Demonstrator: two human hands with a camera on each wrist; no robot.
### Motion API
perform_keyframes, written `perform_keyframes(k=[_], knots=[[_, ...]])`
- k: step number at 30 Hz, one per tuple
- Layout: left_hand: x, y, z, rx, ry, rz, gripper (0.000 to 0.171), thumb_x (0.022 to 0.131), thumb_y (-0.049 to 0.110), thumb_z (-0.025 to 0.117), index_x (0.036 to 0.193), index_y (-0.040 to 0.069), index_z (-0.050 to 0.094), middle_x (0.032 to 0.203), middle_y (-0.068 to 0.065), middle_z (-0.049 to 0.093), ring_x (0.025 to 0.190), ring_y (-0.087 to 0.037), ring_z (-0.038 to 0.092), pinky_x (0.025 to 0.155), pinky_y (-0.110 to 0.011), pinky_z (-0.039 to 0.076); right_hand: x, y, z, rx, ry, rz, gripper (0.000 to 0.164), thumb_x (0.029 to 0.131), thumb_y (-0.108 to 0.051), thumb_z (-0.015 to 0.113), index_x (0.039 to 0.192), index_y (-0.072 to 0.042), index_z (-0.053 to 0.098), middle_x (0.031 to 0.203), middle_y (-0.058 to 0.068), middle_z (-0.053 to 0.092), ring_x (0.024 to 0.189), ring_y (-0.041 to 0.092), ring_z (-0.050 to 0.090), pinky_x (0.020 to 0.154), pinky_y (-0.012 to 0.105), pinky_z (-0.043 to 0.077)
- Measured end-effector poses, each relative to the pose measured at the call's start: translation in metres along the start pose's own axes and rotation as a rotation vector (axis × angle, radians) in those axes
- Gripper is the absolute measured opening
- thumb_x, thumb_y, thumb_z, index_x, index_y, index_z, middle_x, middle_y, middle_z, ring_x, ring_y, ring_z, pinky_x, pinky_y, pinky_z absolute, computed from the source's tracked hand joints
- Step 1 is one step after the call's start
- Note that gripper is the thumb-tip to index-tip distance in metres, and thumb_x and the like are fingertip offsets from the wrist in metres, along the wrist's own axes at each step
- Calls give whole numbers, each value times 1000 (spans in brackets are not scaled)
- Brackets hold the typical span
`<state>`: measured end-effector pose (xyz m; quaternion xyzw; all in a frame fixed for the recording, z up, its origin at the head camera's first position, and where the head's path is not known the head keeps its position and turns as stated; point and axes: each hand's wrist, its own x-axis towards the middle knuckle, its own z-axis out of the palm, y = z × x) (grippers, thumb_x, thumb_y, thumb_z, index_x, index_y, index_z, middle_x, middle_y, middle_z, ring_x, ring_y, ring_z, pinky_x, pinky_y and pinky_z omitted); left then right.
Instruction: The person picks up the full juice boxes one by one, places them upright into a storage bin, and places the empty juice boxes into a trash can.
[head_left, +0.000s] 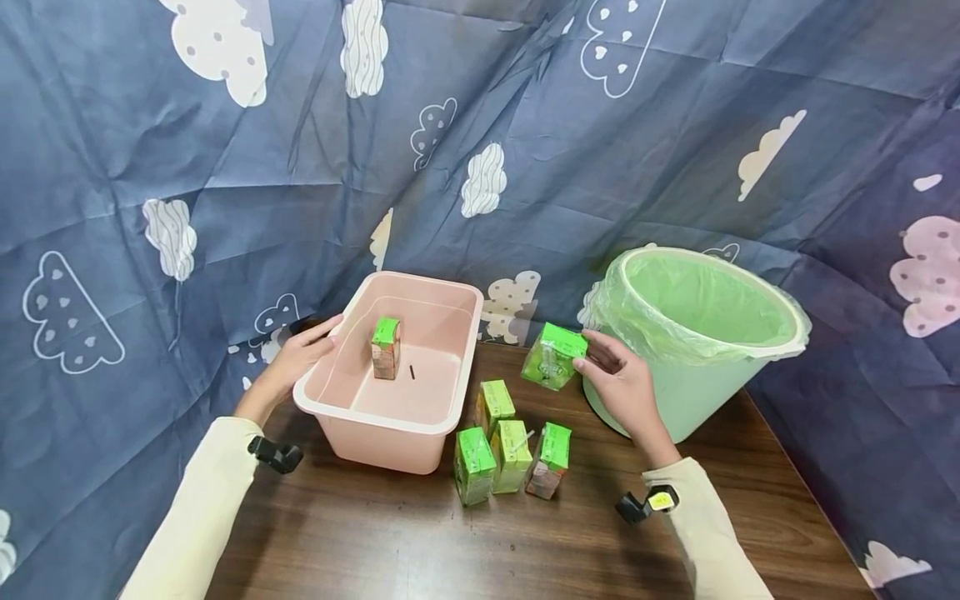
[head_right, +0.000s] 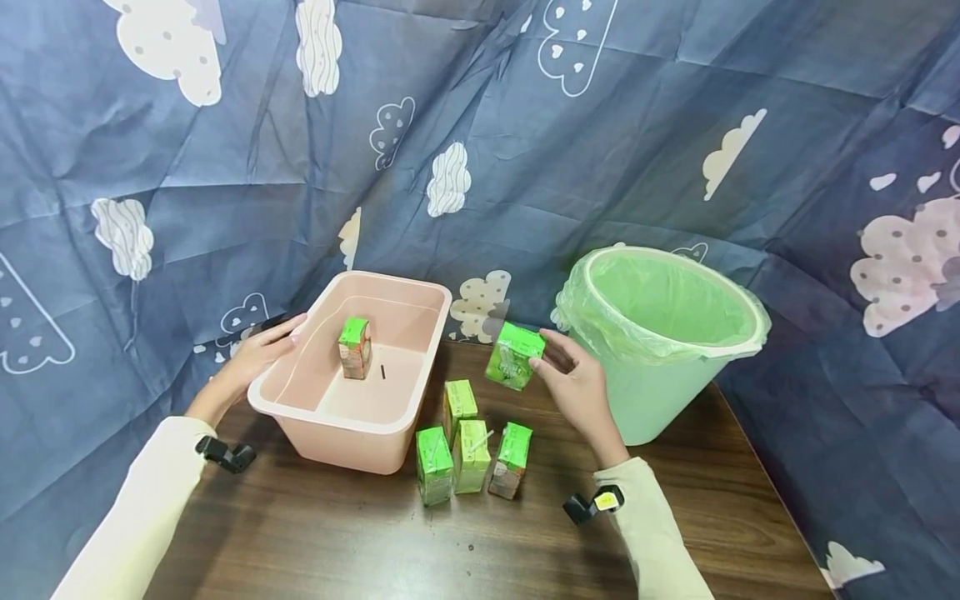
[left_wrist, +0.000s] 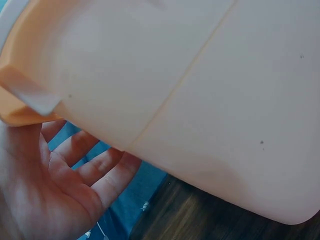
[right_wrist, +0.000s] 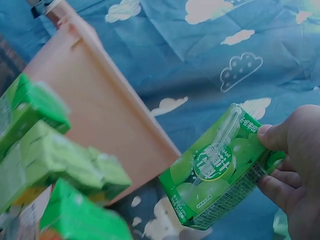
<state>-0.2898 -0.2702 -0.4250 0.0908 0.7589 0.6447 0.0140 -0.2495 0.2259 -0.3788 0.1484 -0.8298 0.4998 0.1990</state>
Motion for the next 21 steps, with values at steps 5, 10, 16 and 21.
perform_keyframes(k=[5, 10, 16, 21], knots=[[2, 2, -1, 2, -11, 10, 57, 107, 20, 53, 158, 7, 32, 157, -24, 37, 136, -37, 44, 90, -14, 49, 9, -13, 6, 95, 37, -11, 47, 93, -15, 76, 137, -7, 63, 135, 15, 64, 121, 18, 63, 92, 16, 51], [0, 2, -2, -9, -26, 11, 57, 107, 19, 52, 158, 5, 30, 157, -24, 35, 138, -37, 42, 91, -14, 48, 14, -24, 14, 194, 67, -42, 46, 91, -7, 76, 135, -3, 64, 134, 16, 65, 116, 10, 64, 94, 18, 51], [-1, 1, -1, -19, -19, 22, 56, 107, 16, 52, 158, 4, 31, 156, -26, 36, 131, -23, 52, 91, -15, 49, 25, -36, 26, 263, 71, -85, 46, 90, -1, 76, 134, 0, 64, 131, 19, 66, 117, 14, 64, 95, 23, 52], [-1, 2, 2, -7, -11, 28, 56, 107, 16, 52, 157, 3, 31, 156, -28, 36, 134, -33, 47, 90, -14, 49, 36, -51, 37, 297, 69, -122, 46, 88, 4, 75, 133, 3, 63, 131, 20, 66, 118, 18, 65, 97, 27, 52]])
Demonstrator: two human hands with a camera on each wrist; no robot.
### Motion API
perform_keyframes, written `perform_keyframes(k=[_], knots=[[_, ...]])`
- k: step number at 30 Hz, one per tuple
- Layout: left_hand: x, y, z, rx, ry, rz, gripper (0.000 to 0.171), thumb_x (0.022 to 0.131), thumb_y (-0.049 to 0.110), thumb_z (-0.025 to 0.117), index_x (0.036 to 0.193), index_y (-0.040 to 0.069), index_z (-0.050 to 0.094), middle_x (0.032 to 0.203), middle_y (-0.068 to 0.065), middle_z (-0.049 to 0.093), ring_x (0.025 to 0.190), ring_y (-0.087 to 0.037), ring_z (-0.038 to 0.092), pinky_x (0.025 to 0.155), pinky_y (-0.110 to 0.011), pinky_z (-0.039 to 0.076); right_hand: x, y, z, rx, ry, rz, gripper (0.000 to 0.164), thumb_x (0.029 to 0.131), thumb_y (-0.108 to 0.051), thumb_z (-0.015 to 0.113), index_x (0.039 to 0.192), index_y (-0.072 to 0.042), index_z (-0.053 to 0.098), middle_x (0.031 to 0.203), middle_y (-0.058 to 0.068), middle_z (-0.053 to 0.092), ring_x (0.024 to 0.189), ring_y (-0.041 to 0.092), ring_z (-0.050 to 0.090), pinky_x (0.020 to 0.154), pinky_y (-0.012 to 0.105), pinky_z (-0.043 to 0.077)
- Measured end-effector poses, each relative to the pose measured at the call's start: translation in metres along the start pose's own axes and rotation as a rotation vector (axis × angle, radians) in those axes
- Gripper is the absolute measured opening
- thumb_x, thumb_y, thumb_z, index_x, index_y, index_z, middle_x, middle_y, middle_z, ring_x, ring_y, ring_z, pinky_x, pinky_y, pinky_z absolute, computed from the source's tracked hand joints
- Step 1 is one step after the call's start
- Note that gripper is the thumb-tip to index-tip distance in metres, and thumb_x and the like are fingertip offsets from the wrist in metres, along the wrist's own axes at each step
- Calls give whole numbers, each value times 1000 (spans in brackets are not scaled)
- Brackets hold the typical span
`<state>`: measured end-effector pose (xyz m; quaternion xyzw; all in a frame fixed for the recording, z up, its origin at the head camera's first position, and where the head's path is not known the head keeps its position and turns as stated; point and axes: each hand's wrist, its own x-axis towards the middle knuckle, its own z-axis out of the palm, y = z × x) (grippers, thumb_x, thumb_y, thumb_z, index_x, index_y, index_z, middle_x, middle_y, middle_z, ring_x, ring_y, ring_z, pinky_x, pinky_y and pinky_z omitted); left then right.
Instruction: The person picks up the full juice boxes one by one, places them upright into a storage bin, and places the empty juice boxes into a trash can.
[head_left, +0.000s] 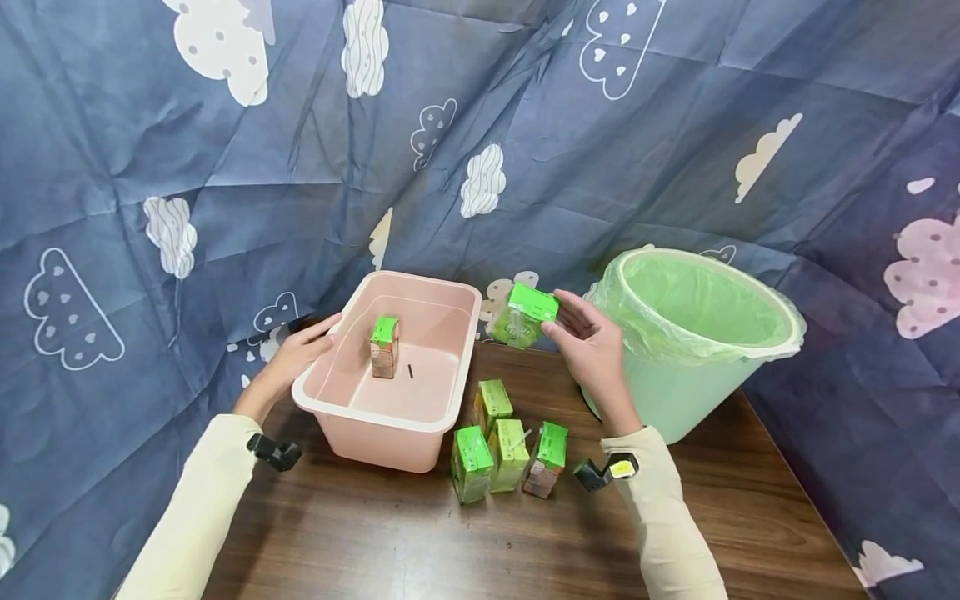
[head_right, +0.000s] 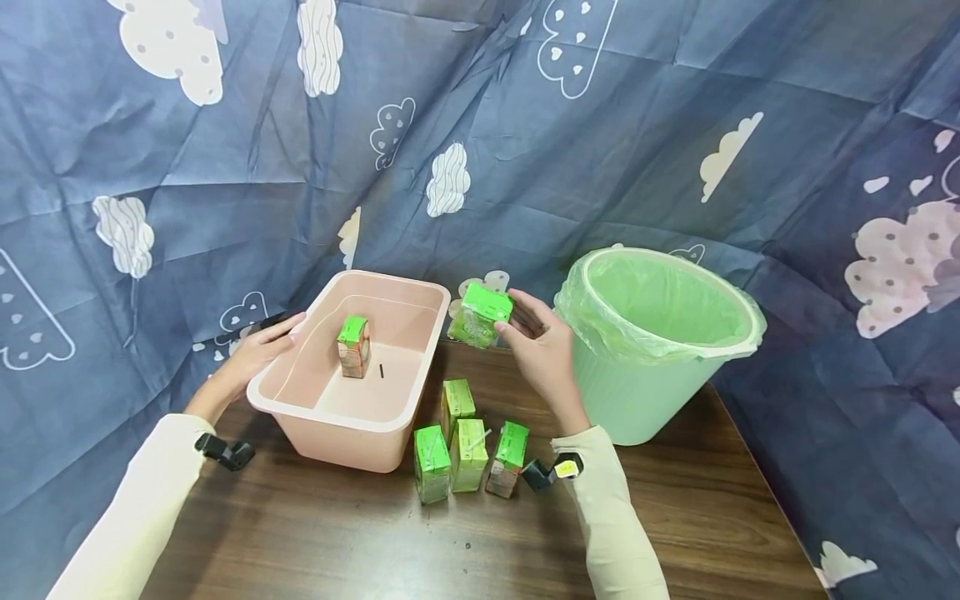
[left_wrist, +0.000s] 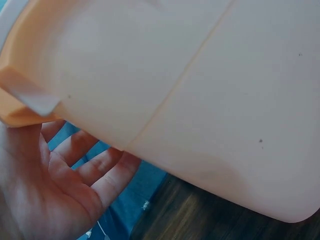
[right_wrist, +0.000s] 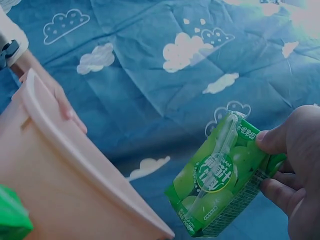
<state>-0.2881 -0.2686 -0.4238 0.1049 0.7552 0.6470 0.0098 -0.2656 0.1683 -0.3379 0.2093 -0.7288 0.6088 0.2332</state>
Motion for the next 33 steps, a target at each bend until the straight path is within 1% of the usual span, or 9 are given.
perform_keyframes(k=[3, 9, 12, 15, 18, 22, 25, 31, 33], knots=[[0, 0, 1, 0, 3, -5, 56, 107, 16, 53, 157, 3, 31, 156, -27, 36, 135, -33, 47, 90, -14, 49, 5, -5, 9, 27, -15, -34, 47, 88, 6, 75, 133, 2, 63, 131, 20, 65, 120, 21, 64, 98, 29, 52], [1, 1, 1, 1, 0, -10, 55, 107, 16, 52, 157, 5, 33, 156, -26, 37, 136, -36, 44, 91, -14, 48, 13, -14, 24, 121, -30, -70, 48, 85, 12, 73, 132, 8, 62, 131, 26, 63, 121, 26, 63, 98, 30, 52], [1, 1, 1, -2, -1, -9, 56, 107, 16, 53, 158, 5, 32, 156, -25, 37, 138, -38, 42, 91, -14, 48, 16, -17, 30, 133, -33, -80, 49, 85, 13, 73, 132, 8, 62, 131, 25, 64, 122, 26, 63, 98, 30, 52], [1, 0, 0, -2, 2, -5, 56, 107, 17, 53, 158, 5, 32, 156, -25, 36, 138, -37, 42, 91, -13, 48, 19, -17, 37, 137, -37, -85, 49, 85, 13, 73, 132, 8, 62, 130, 24, 65, 122, 26, 63, 98, 31, 52], [1, -1, 0, -5, 5, -2, 56, 107, 16, 53, 157, 4, 32, 156, -26, 36, 135, -31, 46, 90, -13, 48, 23, -16, 45, 142, -49, -85, 49, 85, 13, 74, 132, 7, 62, 131, 23, 64, 123, 26, 62, 99, 33, 52], [0, -1, -1, -21, 18, 2, 56, 107, 16, 53, 157, 3, 32, 155, -28, 36, 127, -19, 54, 90, -15, 50, 29, -14, 55, 151, -62, -81, 49, 86, 11, 74, 133, 6, 62, 133, 24, 63, 125, 28, 61, 100, 34, 51], [1, 0, -1, -24, 16, 9, 56, 106, 16, 53, 157, 3, 33, 155, -28, 37, 125, -16, 55, 90, -15, 50, 34, -11, 62, 157, -49, -72, 49, 86, 11, 73, 133, 6, 62, 133, 24, 63, 127, 28, 60, 101, 34, 51], [3, -1, 0, -17, 9, -2, 56, 106, 17, 54, 157, 4, 33, 156, -26, 37, 131, -24, 51, 91, -15, 49, 43, -4, 74, 144, -5, -41, 48, 86, 12, 72, 132, 5, 63, 133, 21, 64, 127, 28, 60, 104, 41, 48], [2, -1, 0, -20, 14, -14, 56, 106, 16, 53, 157, 5, 33, 156, -25, 37, 133, -29, 49, 91, -15, 49, 46, -2, 79, 136, -4, -25, 48, 86, 11, 73, 132, 4, 63, 133, 21, 64, 127, 27, 60, 104, 41, 48]])
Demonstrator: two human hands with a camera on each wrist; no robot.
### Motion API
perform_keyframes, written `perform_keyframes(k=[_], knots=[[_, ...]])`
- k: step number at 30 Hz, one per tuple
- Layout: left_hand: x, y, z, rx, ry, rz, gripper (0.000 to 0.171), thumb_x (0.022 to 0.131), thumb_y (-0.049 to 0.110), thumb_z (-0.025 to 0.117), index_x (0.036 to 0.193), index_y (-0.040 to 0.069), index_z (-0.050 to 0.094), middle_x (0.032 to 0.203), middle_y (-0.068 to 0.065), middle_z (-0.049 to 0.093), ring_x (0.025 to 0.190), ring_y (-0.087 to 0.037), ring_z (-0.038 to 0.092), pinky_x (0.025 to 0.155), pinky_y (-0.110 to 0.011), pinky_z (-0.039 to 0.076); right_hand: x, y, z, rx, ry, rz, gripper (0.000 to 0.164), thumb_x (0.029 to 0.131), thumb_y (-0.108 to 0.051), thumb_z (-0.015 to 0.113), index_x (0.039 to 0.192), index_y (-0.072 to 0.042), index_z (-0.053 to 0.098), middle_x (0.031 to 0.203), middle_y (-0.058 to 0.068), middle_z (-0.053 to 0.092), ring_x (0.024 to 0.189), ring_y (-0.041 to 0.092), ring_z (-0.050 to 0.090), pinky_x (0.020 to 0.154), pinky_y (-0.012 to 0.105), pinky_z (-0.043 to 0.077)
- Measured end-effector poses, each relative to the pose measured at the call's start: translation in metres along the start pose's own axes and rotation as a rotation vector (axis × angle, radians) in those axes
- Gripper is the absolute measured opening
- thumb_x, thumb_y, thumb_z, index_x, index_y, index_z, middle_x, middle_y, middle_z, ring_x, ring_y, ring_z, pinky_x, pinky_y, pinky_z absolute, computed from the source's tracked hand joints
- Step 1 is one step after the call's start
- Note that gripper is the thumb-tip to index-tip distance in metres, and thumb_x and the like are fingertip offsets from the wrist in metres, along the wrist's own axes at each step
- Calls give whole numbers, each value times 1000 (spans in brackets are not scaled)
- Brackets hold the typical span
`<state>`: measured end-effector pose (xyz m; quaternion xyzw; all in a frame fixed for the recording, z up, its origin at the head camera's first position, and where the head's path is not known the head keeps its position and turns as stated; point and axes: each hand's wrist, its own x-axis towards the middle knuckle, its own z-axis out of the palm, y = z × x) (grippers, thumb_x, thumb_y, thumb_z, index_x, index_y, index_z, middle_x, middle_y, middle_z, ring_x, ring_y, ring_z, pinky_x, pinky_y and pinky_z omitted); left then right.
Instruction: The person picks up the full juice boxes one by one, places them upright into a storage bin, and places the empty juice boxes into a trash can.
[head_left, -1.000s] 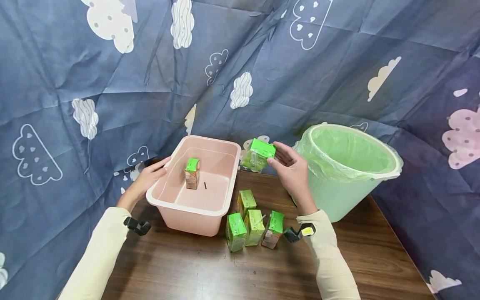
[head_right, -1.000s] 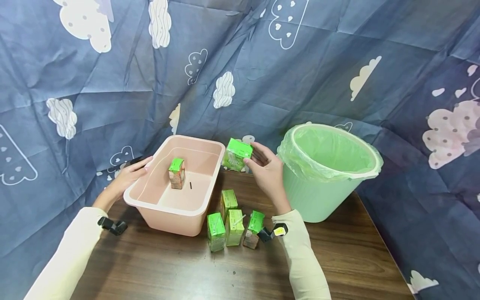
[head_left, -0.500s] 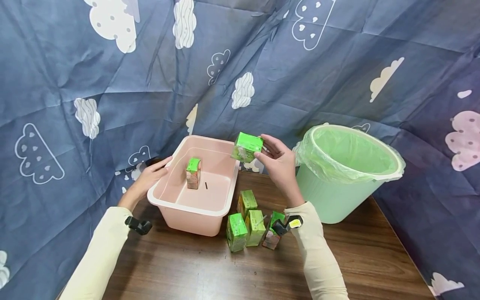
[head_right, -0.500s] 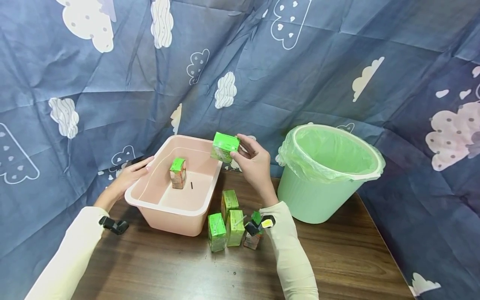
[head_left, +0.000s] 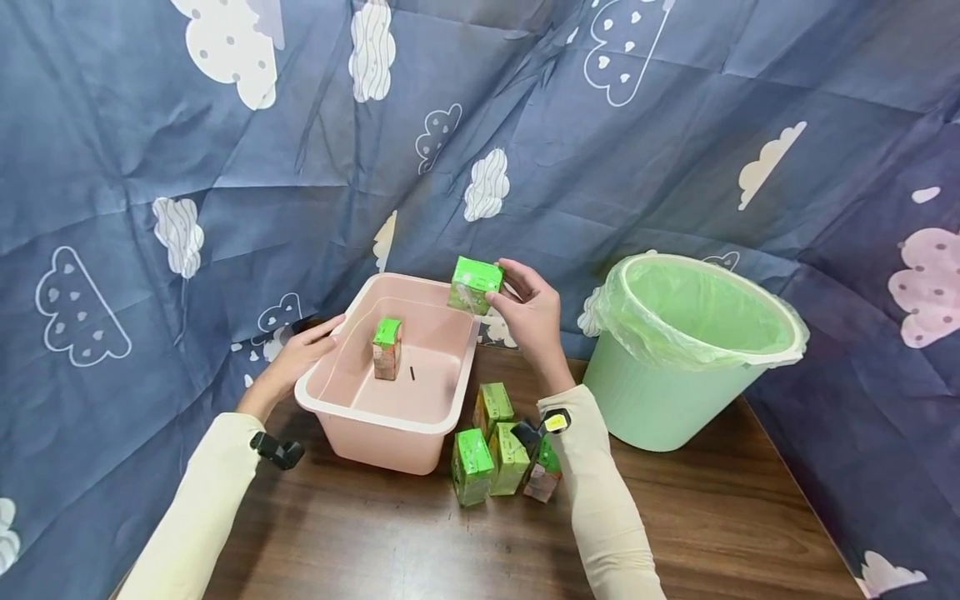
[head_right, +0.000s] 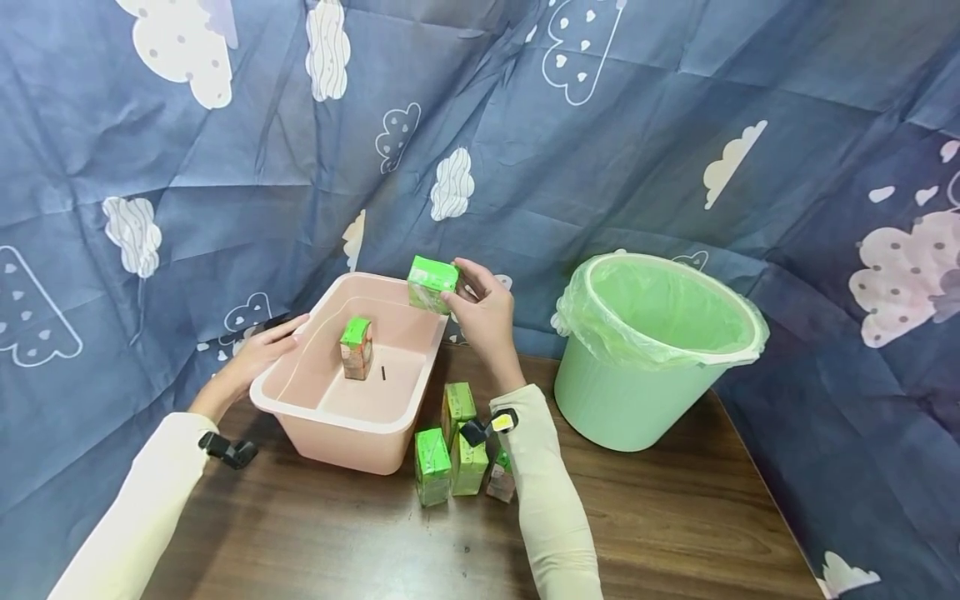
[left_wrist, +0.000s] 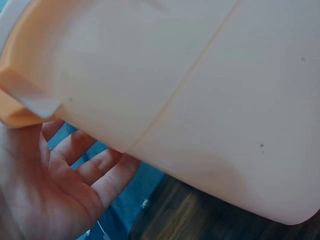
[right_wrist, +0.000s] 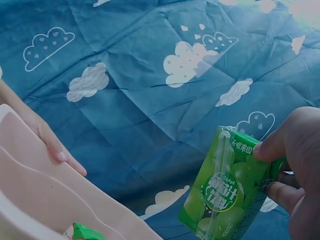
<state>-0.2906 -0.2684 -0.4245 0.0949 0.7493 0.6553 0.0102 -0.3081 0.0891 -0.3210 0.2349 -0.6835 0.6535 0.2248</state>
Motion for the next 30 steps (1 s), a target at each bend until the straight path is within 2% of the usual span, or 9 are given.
perform_keyframes(k=[4, 7, 13, 19, 23, 26, 30], knots=[[-1, -1, -2, 15, 10, -10, 56, 107, 17, 53, 157, 5, 34, 156, -24, 37, 136, -35, 45, 91, -14, 49, 6, 5, 11, -25, -2, 34, 47, 86, 9, 74, 132, 2, 64, 132, 18, 65, 125, 25, 61, 103, 40, 49], [-2, 0, -4, 41, 18, -4, 57, 106, 20, 54, 157, 6, 34, 156, -24, 38, 135, -34, 46, 90, -13, 48, 12, 8, 20, -45, -15, 68, 47, 86, 7, 74, 132, 0, 65, 131, 15, 66, 124, 24, 62, 102, 36, 50], [0, -2, -2, 7, 12, -9, 56, 106, 17, 54, 157, 5, 34, 156, -25, 38, 135, -35, 46, 90, -15, 49, 19, 26, 34, -57, -16, 175, 46, 85, 8, 74, 130, -1, 66, 130, 14, 67, 124, 23, 62, 101, 28, 50], [0, -4, 0, -12, 14, -19, 55, 106, 16, 54, 157, 6, 35, 155, -24, 40, 136, -39, 45, 90, -15, 50, 18, 46, 41, -54, -16, 218, 46, 84, 8, 73, 129, 1, 66, 128, 17, 67, 122, 26, 62, 103, 36, 50], [1, -2, -1, 5, 10, -15, 56, 106, 18, 54, 157, 8, 35, 155, -23, 40, 136, -40, 44, 90, -14, 49, 21, 55, 44, -54, -23, 233, 46, 84, 8, 72, 129, 1, 65, 129, 18, 67, 121, 26, 63, 99, 31, 52], [1, -1, -2, 17, 3, -15, 56, 106, 19, 54, 158, 9, 35, 156, -23, 40, 137, -41, 44, 90, -14, 48, 25, 60, 47, -89, -31, 262, 45, 85, 6, 73, 129, 1, 65, 127, 16, 68, 118, 26, 65, 96, 29, 53], [1, -3, -4, 10, -2, -13, 57, 106, 18, 54, 158, 8, 34, 155, -24, 40, 137, -42, 44, 90, -15, 49, 32, 68, 53, -158, -61, 311, 45, 86, 2, 74, 130, -2, 65, 124, 14, 68, 115, 26, 65, 95, 34, 54]])
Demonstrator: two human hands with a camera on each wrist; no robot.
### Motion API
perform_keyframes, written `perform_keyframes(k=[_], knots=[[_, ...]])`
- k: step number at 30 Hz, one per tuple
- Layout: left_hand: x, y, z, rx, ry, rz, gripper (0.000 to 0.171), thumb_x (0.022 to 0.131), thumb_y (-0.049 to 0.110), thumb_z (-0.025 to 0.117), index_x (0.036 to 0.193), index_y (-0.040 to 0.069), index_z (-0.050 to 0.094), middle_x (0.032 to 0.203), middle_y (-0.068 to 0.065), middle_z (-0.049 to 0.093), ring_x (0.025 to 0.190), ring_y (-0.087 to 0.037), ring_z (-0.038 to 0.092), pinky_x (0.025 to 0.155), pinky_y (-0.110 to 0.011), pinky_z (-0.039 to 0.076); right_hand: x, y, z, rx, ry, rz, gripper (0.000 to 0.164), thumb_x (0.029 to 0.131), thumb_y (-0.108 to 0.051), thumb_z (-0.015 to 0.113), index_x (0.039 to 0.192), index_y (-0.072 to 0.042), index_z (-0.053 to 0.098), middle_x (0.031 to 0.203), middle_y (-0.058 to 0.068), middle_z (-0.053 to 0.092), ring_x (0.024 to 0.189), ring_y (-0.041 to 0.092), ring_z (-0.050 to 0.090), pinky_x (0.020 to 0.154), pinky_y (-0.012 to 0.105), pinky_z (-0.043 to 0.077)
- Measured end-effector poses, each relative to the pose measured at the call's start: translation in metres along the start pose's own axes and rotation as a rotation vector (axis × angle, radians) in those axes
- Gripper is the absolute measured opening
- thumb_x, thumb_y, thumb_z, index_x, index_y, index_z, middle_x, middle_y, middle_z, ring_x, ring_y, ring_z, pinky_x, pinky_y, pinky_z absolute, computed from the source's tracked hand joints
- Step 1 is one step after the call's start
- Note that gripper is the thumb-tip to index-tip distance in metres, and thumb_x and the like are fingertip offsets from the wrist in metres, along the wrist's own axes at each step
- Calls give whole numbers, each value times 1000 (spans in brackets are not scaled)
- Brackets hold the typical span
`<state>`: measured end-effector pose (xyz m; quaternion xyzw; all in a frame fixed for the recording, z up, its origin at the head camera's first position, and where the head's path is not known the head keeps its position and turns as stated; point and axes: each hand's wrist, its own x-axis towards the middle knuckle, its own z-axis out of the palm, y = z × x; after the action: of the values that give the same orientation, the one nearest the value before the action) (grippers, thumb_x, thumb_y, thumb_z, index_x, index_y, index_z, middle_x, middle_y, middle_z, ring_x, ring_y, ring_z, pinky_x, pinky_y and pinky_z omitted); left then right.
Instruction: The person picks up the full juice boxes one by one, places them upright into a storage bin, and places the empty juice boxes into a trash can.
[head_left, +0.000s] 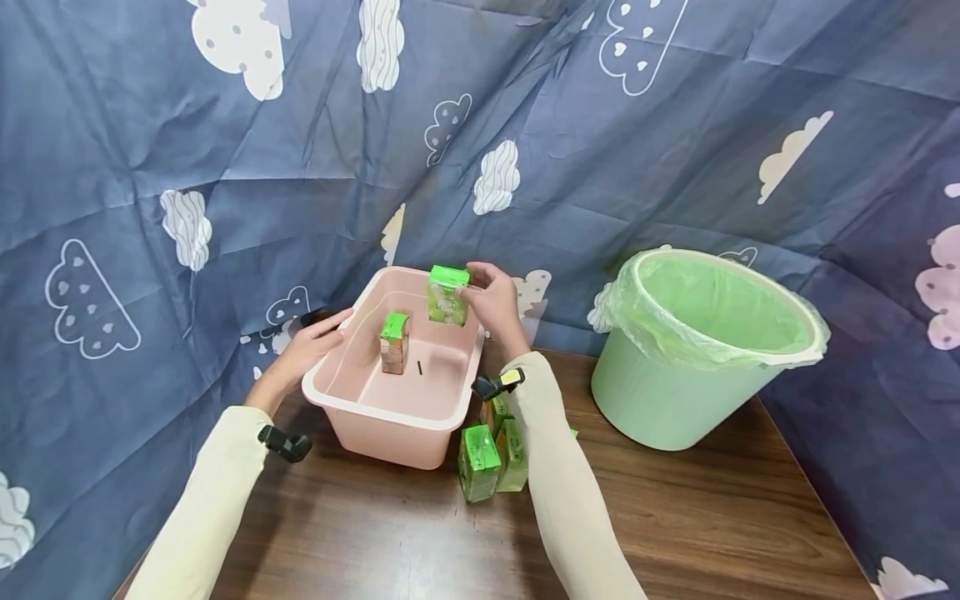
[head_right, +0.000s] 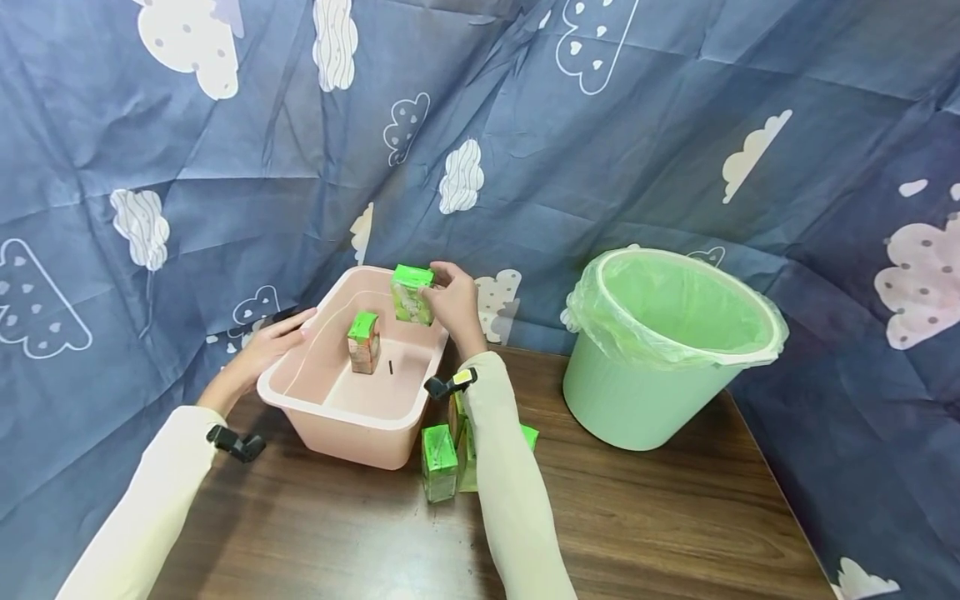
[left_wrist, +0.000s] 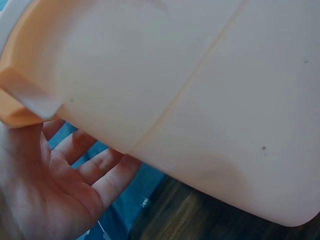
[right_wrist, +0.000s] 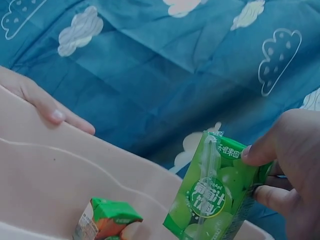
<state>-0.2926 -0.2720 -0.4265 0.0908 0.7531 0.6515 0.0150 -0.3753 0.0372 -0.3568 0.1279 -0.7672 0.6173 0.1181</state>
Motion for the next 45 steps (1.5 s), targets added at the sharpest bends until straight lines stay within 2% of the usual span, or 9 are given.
perform_keyframes(k=[9, 16, 25, 29, 33, 39, 42, 45], knots=[[0, -3, 2, -13, 1, 4, 55, 106, 15, 52, 157, 5, 35, 154, -26, 40, 135, -41, 45, 90, -16, 50, 20, 21, 13, -201, -152, 54, 51, 88, 0, 73, 137, 0, 60, 125, 17, 66, 112, 28, 64, 95, 39, 53], [-1, -3, 1, -22, -9, 3, 55, 106, 12, 51, 157, 4, 33, 154, -28, 39, 136, -44, 42, 92, -17, 49, 25, 30, 20, -384, -258, 23, 45, 87, 0, 75, 131, -1, 66, 113, 15, 70, 102, 25, 64, 89, 37, 54], [3, -4, -2, -17, 3, 2, 55, 106, 15, 53, 157, 4, 34, 154, -27, 40, 136, -43, 44, 89, -16, 50, 33, 26, 30, -468, -347, -26, 38, 87, 2, 74, 125, 0, 69, 109, 14, 70, 94, 23, 62, 83, 34, 53], [3, -6, -2, -26, -4, -1, 55, 106, 13, 53, 157, 4, 33, 155, -27, 39, 137, -44, 43, 89, -16, 50, 35, 28, 34, -517, -389, -18, 41, 87, 2, 73, 128, 3, 66, 113, 16, 70, 96, 24, 62, 87, 37, 52], [2, -7, -2, -26, 5, 0, 54, 106, 12, 52, 157, 4, 35, 154, -27, 39, 136, -44, 43, 90, -16, 50, 38, 31, 39, -591, -405, -1, 41, 87, -1, 74, 128, 1, 67, 115, 14, 71, 99, 24, 63, 92, 40, 50], [3, -6, -1, -40, 8, 5, 54, 106, 12, 52, 157, 4, 35, 154, -26, 40, 136, -42, 44, 92, -18, 50, 41, 34, 45, -698, -395, 2, 33, 86, -6, 76, 118, -6, 70, 110, 7, 72, 101, 22, 63, 99, 44, 38], [3, -6, 1, -51, 9, 3, 54, 106, 12, 52, 157, 4, 35, 154, -26, 40, 136, -42, 44, 93, -19, 50, 41, 35, 47, -691, -408, -2, 30, 85, -3, 75, 115, -4, 70, 107, 8, 71, 97, 21, 61, 98, 40, 39], [4, -6, 3, -45, 12, 4, 54, 106, 12, 52, 157, 4, 35, 155, -26, 40, 137, -42, 43, 93, -19, 50, 40, 36, 49, -623, -439, 10, 25, 84, 5, 71, 109, 3, 68, 101, 11, 68, 89, 20, 57, 90, 32, 45]])
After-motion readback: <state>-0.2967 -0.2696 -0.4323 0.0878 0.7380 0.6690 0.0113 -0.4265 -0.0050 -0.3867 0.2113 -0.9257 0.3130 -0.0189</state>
